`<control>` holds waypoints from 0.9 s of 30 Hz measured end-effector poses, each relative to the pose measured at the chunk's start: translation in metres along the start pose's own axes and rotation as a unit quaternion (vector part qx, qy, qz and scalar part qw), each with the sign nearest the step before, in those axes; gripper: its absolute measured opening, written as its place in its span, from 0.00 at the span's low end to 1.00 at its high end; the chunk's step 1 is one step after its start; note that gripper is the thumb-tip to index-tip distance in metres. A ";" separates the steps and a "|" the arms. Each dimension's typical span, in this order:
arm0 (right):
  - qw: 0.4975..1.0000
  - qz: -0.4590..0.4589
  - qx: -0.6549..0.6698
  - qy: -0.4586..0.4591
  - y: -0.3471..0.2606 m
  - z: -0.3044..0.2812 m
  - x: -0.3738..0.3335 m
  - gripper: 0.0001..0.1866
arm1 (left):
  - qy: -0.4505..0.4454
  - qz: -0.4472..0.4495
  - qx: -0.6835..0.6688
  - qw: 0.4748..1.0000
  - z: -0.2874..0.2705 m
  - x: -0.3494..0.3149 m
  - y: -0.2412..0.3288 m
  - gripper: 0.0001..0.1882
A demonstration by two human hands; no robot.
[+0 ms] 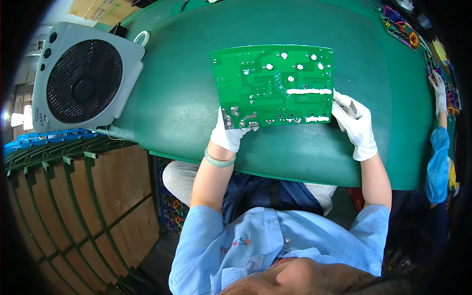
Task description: The person uses a metal scraper to remove white residue from the surface of a green circuit board. They flip the board over to clean both sides, scraping along the traces and around components. The person also handles a red wire and a large copper coil attached to the board during the process.
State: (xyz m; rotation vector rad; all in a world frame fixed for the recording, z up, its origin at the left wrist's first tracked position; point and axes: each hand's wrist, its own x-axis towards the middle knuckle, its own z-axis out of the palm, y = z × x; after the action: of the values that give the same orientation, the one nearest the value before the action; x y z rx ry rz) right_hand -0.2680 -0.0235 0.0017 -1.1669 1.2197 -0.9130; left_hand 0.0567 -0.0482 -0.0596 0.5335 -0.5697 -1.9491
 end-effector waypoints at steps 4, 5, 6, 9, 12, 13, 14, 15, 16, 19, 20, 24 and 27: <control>1.000 -0.025 0.006 0.011 0.006 0.001 0.002 0.20 | -0.003 0.000 -0.005 1.000 0.001 -0.001 -0.001 0.20; 1.000 -0.025 0.004 0.012 0.006 0.001 0.002 0.20 | -0.003 -0.001 -0.006 1.000 0.002 -0.002 -0.001 0.20; 1.000 -0.025 0.003 0.013 0.006 0.001 0.002 0.20 | -0.003 0.000 -0.009 1.000 0.002 -0.003 0.000 0.21; 1.000 -0.022 -0.006 0.013 0.010 -0.001 0.004 0.20 | -0.001 -0.001 -0.018 1.000 0.004 -0.006 0.000 0.21; 1.000 -0.019 -0.008 0.015 0.010 -0.002 0.004 0.20 | -0.008 -0.006 -0.036 0.999 0.003 -0.005 0.000 0.21; 1.000 -0.018 -0.007 0.015 0.010 -0.001 0.005 0.20 | -0.018 -0.014 -0.062 0.998 0.001 -0.007 0.001 0.22; 1.000 -0.017 -0.012 0.014 0.009 -0.001 0.005 0.20 | -0.077 -0.042 -0.130 0.988 -0.005 -0.008 0.002 0.21; 1.000 -0.015 -0.019 0.014 0.009 -0.001 0.005 0.21 | -0.028 -0.019 -0.039 0.999 -0.002 -0.008 0.001 0.22; 0.999 -0.013 -0.025 0.015 0.008 -0.001 0.005 0.21 | 0.022 0.005 0.053 0.998 0.002 -0.008 -0.003 0.22; 1.000 -0.018 -0.019 0.015 0.010 0.001 0.006 0.21 | -0.004 0.006 -0.028 1.000 0.011 -0.010 0.004 0.22; 0.999 0.013 -0.044 0.019 0.008 0.001 0.008 0.22 | -0.020 0.007 -0.066 0.998 0.012 -0.010 0.006 0.22; 0.989 0.072 -0.127 0.023 -0.011 0.002 0.015 0.27 | 0.032 0.032 -0.032 0.998 0.018 -0.008 0.008 0.21; 0.986 0.034 -0.153 0.052 -0.015 0.001 0.015 0.27 | 0.127 0.038 0.045 0.990 0.030 -0.010 0.011 0.20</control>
State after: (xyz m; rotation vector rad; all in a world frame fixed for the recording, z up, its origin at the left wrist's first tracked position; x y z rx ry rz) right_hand -0.2635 -0.0413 0.0134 -1.3226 1.5148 -0.7583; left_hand 0.0506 -0.0385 -0.0284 0.7925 -0.5080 -1.7554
